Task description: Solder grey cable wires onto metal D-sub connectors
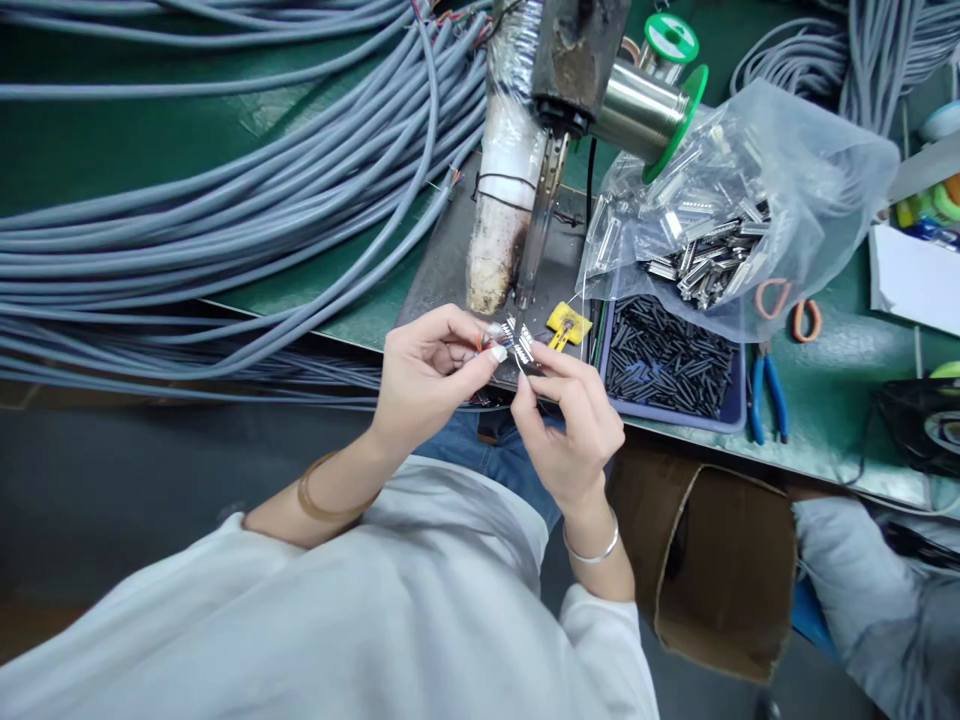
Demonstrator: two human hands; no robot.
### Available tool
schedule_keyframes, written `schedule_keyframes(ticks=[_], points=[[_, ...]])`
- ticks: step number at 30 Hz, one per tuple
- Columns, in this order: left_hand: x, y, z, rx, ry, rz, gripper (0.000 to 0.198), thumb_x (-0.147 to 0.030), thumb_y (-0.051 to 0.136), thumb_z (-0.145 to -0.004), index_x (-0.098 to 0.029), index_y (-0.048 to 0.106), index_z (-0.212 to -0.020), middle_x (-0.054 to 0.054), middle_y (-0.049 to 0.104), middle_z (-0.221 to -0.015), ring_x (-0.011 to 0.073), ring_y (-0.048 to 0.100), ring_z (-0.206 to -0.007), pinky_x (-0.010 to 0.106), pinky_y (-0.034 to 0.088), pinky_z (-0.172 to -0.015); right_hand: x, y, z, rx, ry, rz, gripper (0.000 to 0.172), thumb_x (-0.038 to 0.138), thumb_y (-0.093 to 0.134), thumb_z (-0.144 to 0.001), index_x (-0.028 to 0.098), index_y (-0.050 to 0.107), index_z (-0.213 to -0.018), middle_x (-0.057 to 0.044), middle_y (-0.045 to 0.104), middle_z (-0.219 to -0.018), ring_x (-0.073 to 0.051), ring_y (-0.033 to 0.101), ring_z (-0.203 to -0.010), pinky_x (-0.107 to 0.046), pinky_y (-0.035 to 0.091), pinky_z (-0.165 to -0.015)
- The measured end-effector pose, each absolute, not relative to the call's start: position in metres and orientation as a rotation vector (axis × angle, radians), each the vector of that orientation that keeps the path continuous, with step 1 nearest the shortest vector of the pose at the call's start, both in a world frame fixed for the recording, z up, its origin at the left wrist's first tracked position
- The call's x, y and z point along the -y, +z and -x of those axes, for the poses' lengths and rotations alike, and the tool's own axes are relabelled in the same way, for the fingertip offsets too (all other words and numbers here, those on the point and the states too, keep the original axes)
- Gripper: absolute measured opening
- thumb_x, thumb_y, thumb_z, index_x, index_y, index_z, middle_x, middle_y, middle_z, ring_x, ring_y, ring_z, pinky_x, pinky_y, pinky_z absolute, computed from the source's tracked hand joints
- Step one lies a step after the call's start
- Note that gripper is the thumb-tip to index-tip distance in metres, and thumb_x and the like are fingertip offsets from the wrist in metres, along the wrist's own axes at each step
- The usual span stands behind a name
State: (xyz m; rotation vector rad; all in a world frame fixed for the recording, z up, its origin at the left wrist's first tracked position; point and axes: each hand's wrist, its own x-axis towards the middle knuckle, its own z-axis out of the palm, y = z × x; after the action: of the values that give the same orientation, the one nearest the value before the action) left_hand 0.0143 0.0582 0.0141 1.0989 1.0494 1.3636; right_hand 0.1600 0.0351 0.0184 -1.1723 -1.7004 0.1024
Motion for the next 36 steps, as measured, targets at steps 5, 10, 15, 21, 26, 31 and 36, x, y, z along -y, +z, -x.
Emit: schedule_keyframes(ticks=[5,10,15,21,26,31,36], points=[[-0.057,0.014,-0.013,-1.077,1.314,-1.107,0.016,-0.02,0.073,-0.081,-0.016,0.06,-0.073,0.001,0.065,-0.078,0.0072,0.058,-0.063,0.017,0.045,-0.055,-0.032,0.013,-0.163,1.734,0.093,1.172,0.015,0.012,0.071,-0.086,0.026,0.063,-0.088,-0.003,0.079,-0.102,-0.019,0.076,-0.091,-0.036,0.065,-0.079],[-0.055,0.013,-0.014,-1.055,1.295,-1.11,0.014,-0.021,0.073,-0.081,-0.016,0.062,-0.074,0.002,0.067,-0.08,0.0079,0.059,-0.064,0.017,0.045,-0.055,-0.031,0.014,-0.163,1.758,-0.009,1.169,0.02,0.009,0.073,-0.084,0.026,0.066,-0.093,-0.002,0.08,-0.102,-0.017,0.077,-0.09,-0.032,0.064,-0.081],[-0.048,0.013,-0.009,-1.032,1.222,-1.103,0.017,-0.018,0.077,-0.078,-0.016,0.067,-0.091,-0.001,0.064,-0.078,0.0063,0.058,-0.062,0.016,0.049,-0.057,-0.025,0.016,-0.165,1.702,-0.071,1.221,0.02,0.009,0.075,-0.083,0.026,0.068,-0.091,-0.001,0.08,-0.098,-0.017,0.077,-0.087,-0.03,0.064,-0.078],[-0.038,0.015,0.008,-0.802,1.027,-0.856,0.032,-0.026,0.082,-0.076,-0.016,0.062,-0.1,-0.001,0.068,-0.073,0.0087,0.064,-0.054,0.017,0.053,-0.05,-0.01,0.035,-0.172,1.397,0.486,1.383,0.007,0.023,0.069,-0.091,0.021,0.064,-0.086,0.001,0.074,-0.079,-0.011,0.07,-0.059,-0.022,0.053,-0.05],[-0.033,0.019,0.013,-0.739,0.967,-0.834,0.029,-0.028,0.083,-0.078,-0.015,0.065,-0.096,-0.001,0.068,-0.071,0.0028,0.05,-0.044,0.013,0.04,-0.039,0.001,0.06,-0.178,1.416,0.39,1.427,0.012,0.029,0.065,-0.095,0.022,0.075,-0.096,0.005,0.058,-0.062,-0.006,0.049,-0.046,-0.022,0.032,-0.041],[-0.029,0.022,0.014,-0.701,0.94,-0.894,0.029,-0.031,0.084,-0.077,-0.015,0.065,-0.091,-0.001,0.067,-0.07,0.0032,0.049,-0.045,0.014,0.04,-0.041,-0.006,0.06,-0.181,1.719,0.714,1.416,0.01,0.025,0.071,-0.089,0.024,0.079,-0.094,-0.001,0.068,-0.08,-0.008,0.052,-0.059,-0.023,0.034,-0.046],[-0.026,0.018,0.014,-0.702,0.995,-0.965,0.029,-0.03,0.085,-0.077,-0.016,0.065,-0.092,0.0,0.067,-0.074,0.0047,0.056,-0.054,0.013,0.044,-0.048,-0.006,0.052,-0.18,1.685,0.756,1.381,0.008,0.025,0.073,-0.087,0.023,0.078,-0.092,0.0,0.067,-0.081,-0.005,0.04,-0.051,-0.023,0.028,-0.043]])
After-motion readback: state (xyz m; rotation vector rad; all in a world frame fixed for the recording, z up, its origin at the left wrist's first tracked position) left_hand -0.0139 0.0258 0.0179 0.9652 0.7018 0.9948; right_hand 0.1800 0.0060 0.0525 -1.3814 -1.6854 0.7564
